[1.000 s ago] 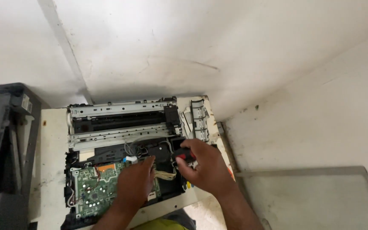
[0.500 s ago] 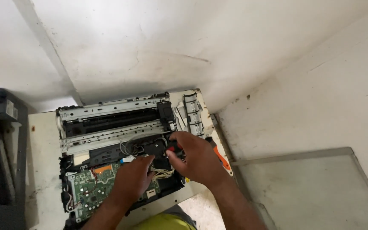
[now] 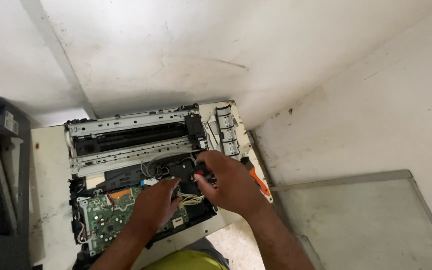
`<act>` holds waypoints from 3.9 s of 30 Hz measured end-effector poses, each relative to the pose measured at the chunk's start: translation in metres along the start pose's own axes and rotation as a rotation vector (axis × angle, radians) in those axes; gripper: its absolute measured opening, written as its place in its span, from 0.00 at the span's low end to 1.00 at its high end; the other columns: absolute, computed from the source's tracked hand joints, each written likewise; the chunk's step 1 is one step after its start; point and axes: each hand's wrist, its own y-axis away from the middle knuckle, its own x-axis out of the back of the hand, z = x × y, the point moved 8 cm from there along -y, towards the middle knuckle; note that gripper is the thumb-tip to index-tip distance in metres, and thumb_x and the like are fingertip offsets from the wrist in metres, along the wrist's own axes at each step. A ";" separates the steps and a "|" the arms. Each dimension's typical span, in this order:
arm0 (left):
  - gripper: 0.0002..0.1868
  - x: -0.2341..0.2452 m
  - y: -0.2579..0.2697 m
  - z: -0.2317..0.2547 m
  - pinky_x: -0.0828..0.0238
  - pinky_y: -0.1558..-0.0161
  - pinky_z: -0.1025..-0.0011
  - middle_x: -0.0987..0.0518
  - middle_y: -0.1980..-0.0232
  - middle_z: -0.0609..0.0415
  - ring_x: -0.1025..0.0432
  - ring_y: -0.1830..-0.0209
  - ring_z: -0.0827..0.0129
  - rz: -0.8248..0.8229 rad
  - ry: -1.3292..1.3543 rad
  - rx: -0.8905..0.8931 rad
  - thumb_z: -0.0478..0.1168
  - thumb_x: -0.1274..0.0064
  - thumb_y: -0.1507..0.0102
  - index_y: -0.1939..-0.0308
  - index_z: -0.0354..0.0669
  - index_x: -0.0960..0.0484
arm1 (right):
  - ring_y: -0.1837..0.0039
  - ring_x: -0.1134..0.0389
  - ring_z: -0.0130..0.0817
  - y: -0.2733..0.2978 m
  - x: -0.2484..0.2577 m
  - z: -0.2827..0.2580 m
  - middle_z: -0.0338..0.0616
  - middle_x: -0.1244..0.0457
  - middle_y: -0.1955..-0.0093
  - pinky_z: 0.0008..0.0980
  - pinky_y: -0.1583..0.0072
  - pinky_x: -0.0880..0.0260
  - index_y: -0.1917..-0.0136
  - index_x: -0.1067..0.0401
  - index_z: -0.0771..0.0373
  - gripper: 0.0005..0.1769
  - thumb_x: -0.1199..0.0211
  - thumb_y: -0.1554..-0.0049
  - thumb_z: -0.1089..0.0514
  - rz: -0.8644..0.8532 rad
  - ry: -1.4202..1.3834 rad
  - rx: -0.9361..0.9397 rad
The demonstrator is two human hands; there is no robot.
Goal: Disassembling a printer by unscrewing the main circuit board and disconnecting internal wiring.
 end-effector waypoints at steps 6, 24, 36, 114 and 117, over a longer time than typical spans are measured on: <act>0.33 0.001 0.003 0.000 0.16 0.55 0.51 0.20 0.36 0.50 0.18 0.49 0.54 0.050 0.030 -0.048 0.50 0.38 0.36 0.28 0.51 0.28 | 0.56 0.36 0.40 0.001 -0.002 -0.011 0.44 0.36 0.52 0.40 0.56 0.37 0.43 0.35 0.60 0.13 0.40 0.40 0.58 -0.038 -0.009 0.074; 0.26 0.096 0.028 0.025 0.28 0.73 0.53 0.14 0.55 0.36 0.21 0.73 0.52 0.050 0.635 0.047 0.37 0.49 0.32 0.29 0.40 0.25 | 0.52 0.27 0.62 -0.010 0.002 -0.011 0.61 0.36 0.54 0.55 0.58 0.22 0.39 0.33 0.70 0.18 0.36 0.36 0.56 0.043 -0.074 -0.037; 0.25 0.127 0.008 0.062 0.27 0.41 0.29 0.20 0.38 0.30 0.28 0.35 0.28 -0.014 0.647 -0.177 0.28 0.46 0.35 0.33 0.38 0.23 | 0.72 0.34 0.42 -0.013 -0.002 0.021 0.46 0.40 0.73 0.37 0.72 0.39 0.63 0.32 0.56 0.22 0.29 0.41 0.40 0.129 0.065 -0.285; 0.16 0.115 0.005 0.080 0.40 0.37 0.17 0.24 0.38 0.30 0.37 0.29 0.25 -0.081 0.702 -0.414 0.32 0.51 0.30 0.38 0.35 0.26 | 0.40 0.33 0.63 -0.020 0.002 -0.051 0.60 0.39 0.40 0.57 0.41 0.28 0.27 0.41 0.72 0.29 0.38 0.40 0.70 -0.386 0.299 0.364; 0.16 0.102 -0.009 0.056 0.24 0.54 0.35 0.17 0.55 0.38 0.21 0.52 0.34 0.095 0.698 -0.304 0.41 0.34 0.36 0.50 0.40 0.22 | 0.51 0.27 0.57 -0.020 0.037 -0.060 0.54 0.32 0.48 0.57 0.53 0.26 0.25 0.40 0.61 0.50 0.23 0.51 0.40 -0.251 0.215 0.038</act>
